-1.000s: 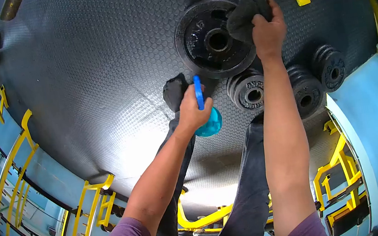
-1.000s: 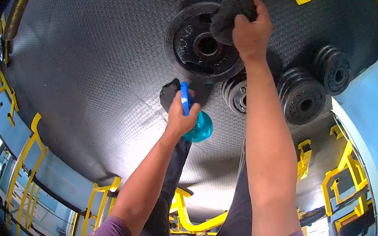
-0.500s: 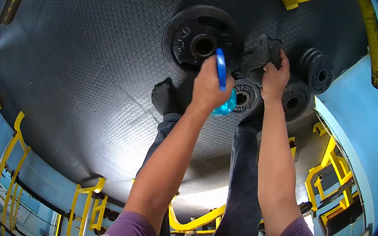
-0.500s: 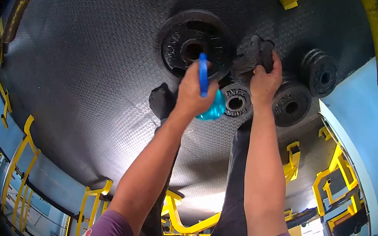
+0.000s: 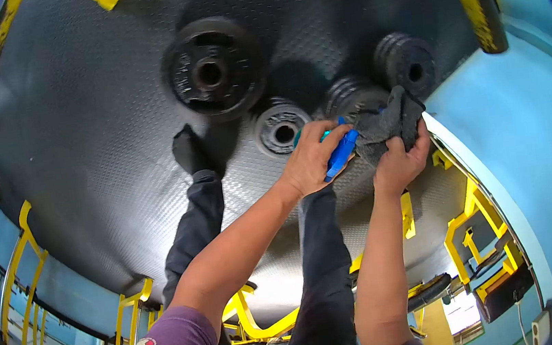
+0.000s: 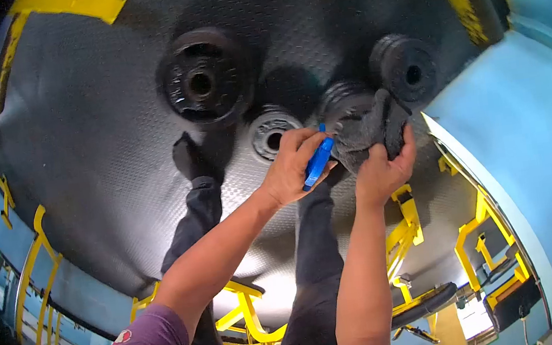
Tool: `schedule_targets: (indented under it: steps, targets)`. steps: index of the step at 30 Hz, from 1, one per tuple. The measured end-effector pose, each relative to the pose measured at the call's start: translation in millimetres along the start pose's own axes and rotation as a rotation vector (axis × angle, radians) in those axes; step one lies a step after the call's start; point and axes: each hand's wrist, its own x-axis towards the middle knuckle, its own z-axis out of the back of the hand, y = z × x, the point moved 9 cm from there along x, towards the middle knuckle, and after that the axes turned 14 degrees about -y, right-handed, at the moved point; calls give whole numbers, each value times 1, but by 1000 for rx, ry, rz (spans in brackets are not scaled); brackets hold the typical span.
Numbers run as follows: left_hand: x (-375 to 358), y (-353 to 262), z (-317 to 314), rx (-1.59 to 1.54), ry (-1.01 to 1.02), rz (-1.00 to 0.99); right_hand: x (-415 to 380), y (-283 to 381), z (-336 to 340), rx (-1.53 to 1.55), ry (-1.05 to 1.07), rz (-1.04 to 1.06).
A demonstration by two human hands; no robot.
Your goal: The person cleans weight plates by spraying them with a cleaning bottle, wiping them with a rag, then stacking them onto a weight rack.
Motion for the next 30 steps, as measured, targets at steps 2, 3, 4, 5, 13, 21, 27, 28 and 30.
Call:
schedule_targets:
  steps: [2,3,4,5,13,21,27,28,30]
  targets:
    - [-1,-15,-42,-24,83,-31,29,-19,26,-61,55,96]
    - [1,-22,-59,-36,96,-35,39,-22,34,-122,130,184]
    - [6,-30,-71,-44,71,-81,47,-37,37,-124,217,134]
    - [12,-38,-82,-50,45,-126,56,-47,45,-130,203,129]
    - [18,-45,-147,26,105,-240,92,-103,80,-148,186,42]
    - [-2,-23,-163,310,361,-213,112,-84,100,-128,212,69]
    - [-2,-26,-166,327,340,-222,141,-77,93,-138,165,143]
    - [-2,-31,-160,320,269,-253,143,-76,89,-140,172,163]
    - [-1,-31,-150,304,158,-238,144,-70,83,-110,185,162]
